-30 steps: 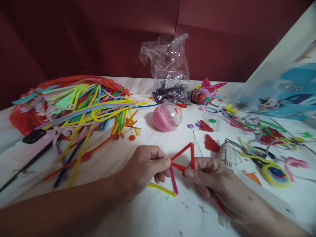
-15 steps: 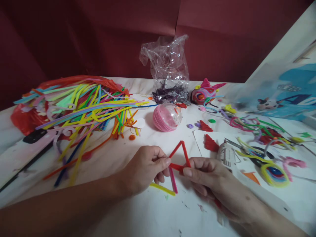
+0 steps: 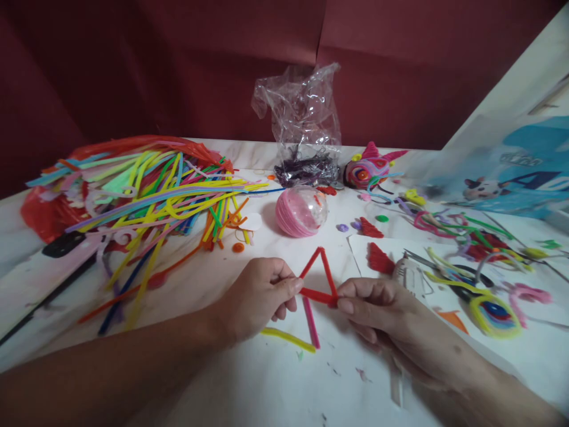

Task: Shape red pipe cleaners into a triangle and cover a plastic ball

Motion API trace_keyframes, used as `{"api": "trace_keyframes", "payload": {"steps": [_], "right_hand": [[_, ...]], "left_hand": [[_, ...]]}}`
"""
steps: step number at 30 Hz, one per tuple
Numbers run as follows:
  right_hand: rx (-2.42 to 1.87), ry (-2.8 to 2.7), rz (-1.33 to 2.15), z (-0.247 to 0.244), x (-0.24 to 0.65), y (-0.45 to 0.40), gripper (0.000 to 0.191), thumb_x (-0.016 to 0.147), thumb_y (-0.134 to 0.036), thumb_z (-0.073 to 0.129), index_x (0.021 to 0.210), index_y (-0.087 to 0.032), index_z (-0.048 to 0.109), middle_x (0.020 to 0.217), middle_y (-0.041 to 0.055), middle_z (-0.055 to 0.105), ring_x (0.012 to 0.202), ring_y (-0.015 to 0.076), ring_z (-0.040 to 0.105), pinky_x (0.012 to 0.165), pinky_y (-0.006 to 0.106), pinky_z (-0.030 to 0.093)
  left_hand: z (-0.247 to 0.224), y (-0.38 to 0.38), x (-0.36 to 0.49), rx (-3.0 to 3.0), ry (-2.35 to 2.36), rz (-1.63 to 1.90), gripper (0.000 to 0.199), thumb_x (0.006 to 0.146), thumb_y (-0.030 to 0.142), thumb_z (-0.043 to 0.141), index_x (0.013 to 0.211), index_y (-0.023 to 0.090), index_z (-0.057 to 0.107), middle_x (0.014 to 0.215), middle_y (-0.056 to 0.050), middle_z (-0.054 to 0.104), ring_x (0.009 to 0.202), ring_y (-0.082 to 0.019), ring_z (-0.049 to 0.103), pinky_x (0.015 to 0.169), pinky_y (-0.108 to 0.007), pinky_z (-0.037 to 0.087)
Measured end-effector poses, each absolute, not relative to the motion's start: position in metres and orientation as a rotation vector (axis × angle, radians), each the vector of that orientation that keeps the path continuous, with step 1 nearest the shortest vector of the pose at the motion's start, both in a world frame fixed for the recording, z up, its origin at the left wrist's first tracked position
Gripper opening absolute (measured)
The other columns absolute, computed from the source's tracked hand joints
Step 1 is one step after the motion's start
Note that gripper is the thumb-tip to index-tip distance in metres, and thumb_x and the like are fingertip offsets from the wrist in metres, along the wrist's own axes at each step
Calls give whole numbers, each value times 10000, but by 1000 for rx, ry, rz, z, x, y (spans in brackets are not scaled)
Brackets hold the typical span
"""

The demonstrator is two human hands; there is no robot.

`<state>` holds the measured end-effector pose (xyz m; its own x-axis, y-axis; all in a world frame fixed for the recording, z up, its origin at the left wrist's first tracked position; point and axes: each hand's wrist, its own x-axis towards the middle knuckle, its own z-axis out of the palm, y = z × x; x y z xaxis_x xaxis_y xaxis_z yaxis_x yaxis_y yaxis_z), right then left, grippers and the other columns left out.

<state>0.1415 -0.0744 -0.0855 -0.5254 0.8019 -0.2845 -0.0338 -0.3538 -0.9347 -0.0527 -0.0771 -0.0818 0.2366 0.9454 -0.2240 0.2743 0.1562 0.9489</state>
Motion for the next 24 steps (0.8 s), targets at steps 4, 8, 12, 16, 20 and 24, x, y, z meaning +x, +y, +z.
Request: {"api": "trace_keyframes", "payload": {"steps": [4,8,12,16,20,24], "right_hand": [[-1034,-1420,1904,-89,144,-72,450,689,-461,767,645,-78,535,461,-21,366,385,35,238,340,111,161],[-1023,-1519,1961,-93,149,-69,470,738,-489,733,651,-84,513,474,-43,296,391,32,182,341,126,114],[-1041,-1541,1951,-95,153,-68,505,729,-540,731,701,-78,531,501,-42,295,412,36,180,350,129,112],[-1083,-1579,1888,-96,153,-69,527,736,-566,713,675,-85,507,501,-41,297,415,38,179,351,131,118],[-1096,-1487,1879,-95,152,-69,507,707,-538,740,670,-97,494,479,-53,281,400,37,169,340,129,113],[-1113,-1397,1903,-93,150,-69,484,671,-495,776,663,-98,499,478,-55,281,399,37,163,340,127,110]], "left_hand": [[-83,-77,-53,1406,1258,715,187,747,285,482,606,164,458,511,51,519,398,-36,419,377,-148,307],[-81,-77,-53,1421,1279,689,195,749,294,483,605,166,457,510,48,516,400,-42,421,375,-151,310],[-78,-79,-54,1428,1297,637,200,746,300,484,599,166,456,502,46,509,388,-44,410,359,-152,289],[-76,-79,-52,1321,1266,635,208,751,289,471,587,164,444,485,53,488,365,-37,386,348,-150,270],[-73,-78,-51,1230,1195,674,250,775,290,444,570,146,460,526,14,549,382,-38,427,382,-158,314],[-70,-79,-53,1279,1172,733,228,751,323,508,620,137,514,567,1,575,429,-54,472,415,-167,352]]}}
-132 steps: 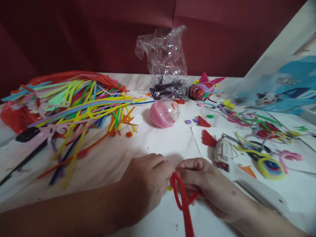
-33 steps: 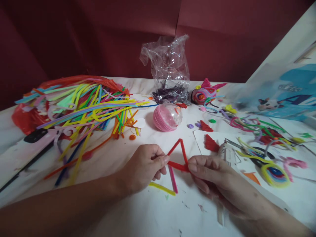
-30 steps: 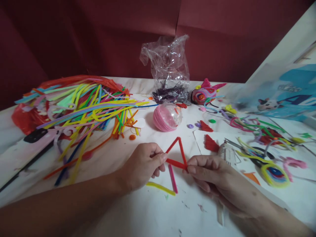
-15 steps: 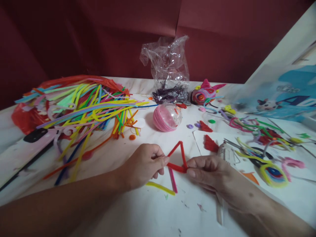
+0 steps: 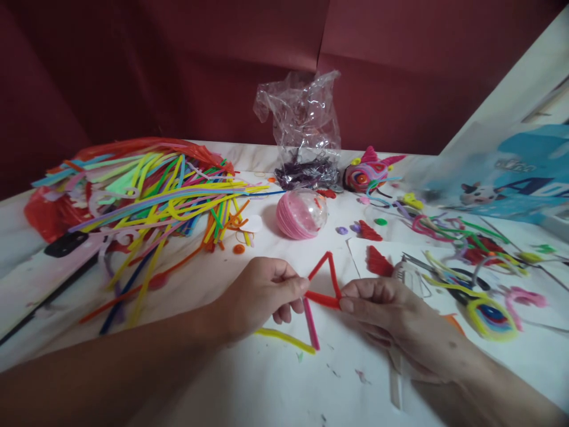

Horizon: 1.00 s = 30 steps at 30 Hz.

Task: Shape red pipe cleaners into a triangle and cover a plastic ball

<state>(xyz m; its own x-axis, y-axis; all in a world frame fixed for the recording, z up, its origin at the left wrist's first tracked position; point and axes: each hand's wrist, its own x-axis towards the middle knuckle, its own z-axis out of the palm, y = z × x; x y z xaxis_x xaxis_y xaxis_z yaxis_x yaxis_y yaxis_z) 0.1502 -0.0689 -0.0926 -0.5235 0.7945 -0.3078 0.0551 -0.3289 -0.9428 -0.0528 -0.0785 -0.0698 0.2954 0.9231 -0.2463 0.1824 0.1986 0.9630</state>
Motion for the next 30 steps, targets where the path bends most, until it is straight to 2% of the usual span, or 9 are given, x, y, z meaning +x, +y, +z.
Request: {"api": "trace_keyframes", "payload": {"steps": [3,11,20,24,27,30], "right_hand": [[-1116,-1387,1910,-94,151,-69,467,678,-481,777,679,-95,513,494,-47,301,411,41,173,349,130,115],[-1147,-1400,1874,-93,150,-69,490,656,-515,782,695,-97,530,505,-41,311,420,45,190,364,133,125],[-1155,-1405,1847,-92,150,-70,496,637,-514,792,666,-92,532,480,-41,313,406,41,187,351,129,112],[-1136,-1415,1907,-86,156,-64,445,649,-475,787,693,-94,563,506,-21,378,400,44,243,354,126,161],[-1111,-1631,1859,-76,159,-58,366,705,-413,745,671,-88,581,481,-27,362,387,36,229,348,122,155],[-1083,-1757,1822,-64,156,-51,337,727,-383,720,665,-79,588,461,-28,352,374,35,223,335,115,150]], "left_hand": [[-71,-79,-54,1331,1220,716,190,714,313,551,638,141,526,553,11,564,439,-65,484,416,-172,362],[-73,-79,-53,1307,1241,666,191,728,261,488,574,148,476,506,29,525,401,-51,434,395,-168,314],[-81,-82,-52,1420,1272,616,221,747,304,469,586,152,475,509,37,479,388,-45,334,371,-177,233],[-76,-80,-52,1306,1190,586,206,695,322,551,597,149,495,540,18,542,416,-59,416,411,-185,298],[-71,-80,-53,1270,1055,463,153,648,266,598,594,133,544,555,8,558,459,-71,467,472,-201,356],[-70,-82,-52,1277,961,386,86,641,204,583,626,120,596,563,9,557,455,-67,447,461,-200,337]]}}
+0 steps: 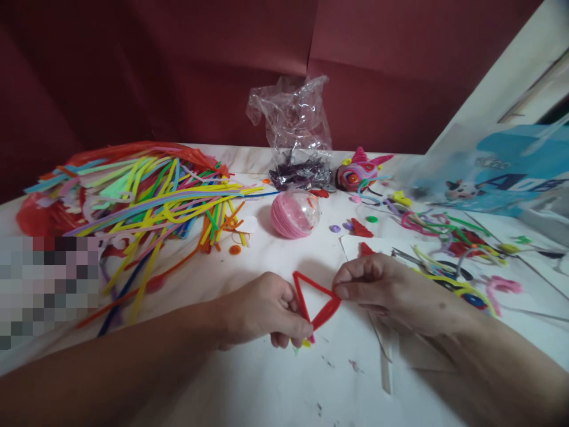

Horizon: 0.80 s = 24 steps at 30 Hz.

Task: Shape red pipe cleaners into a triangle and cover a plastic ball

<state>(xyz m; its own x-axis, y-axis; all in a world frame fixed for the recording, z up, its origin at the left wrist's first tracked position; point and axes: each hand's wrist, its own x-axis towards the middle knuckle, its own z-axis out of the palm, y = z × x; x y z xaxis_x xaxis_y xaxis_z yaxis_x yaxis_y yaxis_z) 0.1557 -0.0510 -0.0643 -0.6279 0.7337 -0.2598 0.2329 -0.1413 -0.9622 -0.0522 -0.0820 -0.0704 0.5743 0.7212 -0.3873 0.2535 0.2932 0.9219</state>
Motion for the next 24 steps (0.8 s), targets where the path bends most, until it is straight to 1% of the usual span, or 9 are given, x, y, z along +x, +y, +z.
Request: {"api": "trace_keyframes", "payload": {"steps": [2,4,5,7,10,14,19,21,24], "right_hand": [[-1038,-1615,1803,-59,153,-46,350,700,-399,741,733,-82,596,514,-1,424,398,56,316,351,112,249],[-965,-1338,1731,-57,153,-41,417,657,-432,766,846,-106,586,667,43,515,521,114,456,440,143,390],[-928,-1198,1685,-57,154,-39,463,637,-453,775,893,-126,570,758,55,535,599,141,496,497,168,436],[-898,-1049,1625,-59,155,-39,497,624,-477,789,908,-149,548,857,56,535,681,162,513,552,194,465],[-968,-1237,1649,-65,149,-48,427,683,-457,788,788,-116,553,768,59,537,634,137,493,527,163,435],[-947,-1584,1738,-70,123,-69,484,715,-526,728,684,-83,537,620,62,519,532,117,460,490,161,388],[-1005,-1633,1727,-79,108,-74,559,735,-623,642,656,-92,488,545,58,506,440,103,441,407,145,328],[-1007,-1661,1724,-84,109,-73,578,744,-650,615,662,-94,481,547,64,514,432,103,443,397,141,323],[-1026,-1687,1683,-90,114,-73,604,746,-689,588,651,-103,472,506,36,477,402,90,405,370,133,283]], "left_hand": [[-73,-84,-51,1249,969,423,82,638,191,579,605,118,597,536,13,546,433,-61,421,436,-197,299],[-77,-85,-49,1118,1009,568,111,639,210,595,577,121,572,510,21,529,414,-52,400,428,-198,271],[-79,-85,-48,1021,1014,667,130,640,223,606,574,123,556,505,25,521,414,-47,394,431,-196,266],[-81,-86,-46,848,988,852,150,636,228,628,581,126,534,513,30,514,426,-40,390,443,-192,269],[-83,-87,-44,804,956,1023,161,644,216,630,573,122,520,518,28,501,443,-41,383,450,-193,270],[-82,-91,-40,982,1085,1073,115,645,190,596,579,120,533,499,31,480,445,-54,371,444,-206,267],[-79,-96,-36,1101,1141,1024,47,633,146,552,590,127,553,509,19,531,462,-70,412,461,-206,305],[-79,-97,-35,1123,1103,996,74,642,131,521,579,130,559,505,15,545,462,-73,433,466,-204,319],[-80,-97,-35,1177,1090,942,82,664,142,513,607,125,570,537,-2,571,485,-82,466,480,-205,345]]}}
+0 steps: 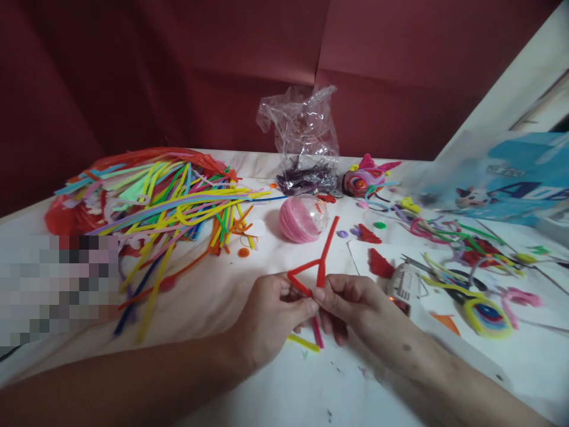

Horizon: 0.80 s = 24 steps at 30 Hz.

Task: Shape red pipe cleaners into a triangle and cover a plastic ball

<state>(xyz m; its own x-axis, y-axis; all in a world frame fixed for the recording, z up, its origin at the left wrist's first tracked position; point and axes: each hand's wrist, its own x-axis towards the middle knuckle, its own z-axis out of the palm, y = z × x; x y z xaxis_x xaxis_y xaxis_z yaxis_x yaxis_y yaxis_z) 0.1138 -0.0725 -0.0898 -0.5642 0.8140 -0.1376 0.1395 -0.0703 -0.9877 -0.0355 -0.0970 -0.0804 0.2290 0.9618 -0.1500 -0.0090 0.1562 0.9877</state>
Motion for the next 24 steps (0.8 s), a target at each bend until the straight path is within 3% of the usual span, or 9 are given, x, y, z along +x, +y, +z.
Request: {"api": "trace_keyframes", "payload": {"steps": [4,8,14,17,24], "right_hand": [[-1125,-1755,1564,-93,121,-73,613,761,-699,558,627,-113,443,488,1,407,405,67,301,363,137,202],[-1196,-1888,1331,-91,128,-72,570,823,-650,489,634,-114,436,524,3,391,454,80,288,390,153,202],[-1149,-1883,1273,-84,136,-73,571,842,-656,475,650,-120,418,561,-5,337,495,92,270,411,160,208],[-1045,-1818,1372,-83,140,-76,590,825,-672,520,646,-120,411,555,-15,308,488,87,242,404,159,182],[-884,-1794,1467,-86,142,-76,506,903,-537,539,656,-116,407,574,-17,307,501,84,242,419,152,188]], "left_hand": [[-80,-95,-40,1196,1114,845,148,682,254,581,666,108,566,572,-5,561,497,-80,486,490,-208,388],[-71,-89,-46,1125,1133,897,261,736,384,549,706,125,529,615,-15,598,478,-87,530,462,-212,420],[-69,-82,-48,1096,1121,941,127,758,207,514,657,132,497,544,-3,608,400,-78,524,428,-202,418],[-74,-79,-49,954,1038,945,132,765,206,501,656,132,496,568,-30,631,425,-95,551,441,-213,425],[-84,-75,-54,751,867,842,144,743,210,545,632,127,502,546,-26,608,416,-73,517,424,-185,375]]}}
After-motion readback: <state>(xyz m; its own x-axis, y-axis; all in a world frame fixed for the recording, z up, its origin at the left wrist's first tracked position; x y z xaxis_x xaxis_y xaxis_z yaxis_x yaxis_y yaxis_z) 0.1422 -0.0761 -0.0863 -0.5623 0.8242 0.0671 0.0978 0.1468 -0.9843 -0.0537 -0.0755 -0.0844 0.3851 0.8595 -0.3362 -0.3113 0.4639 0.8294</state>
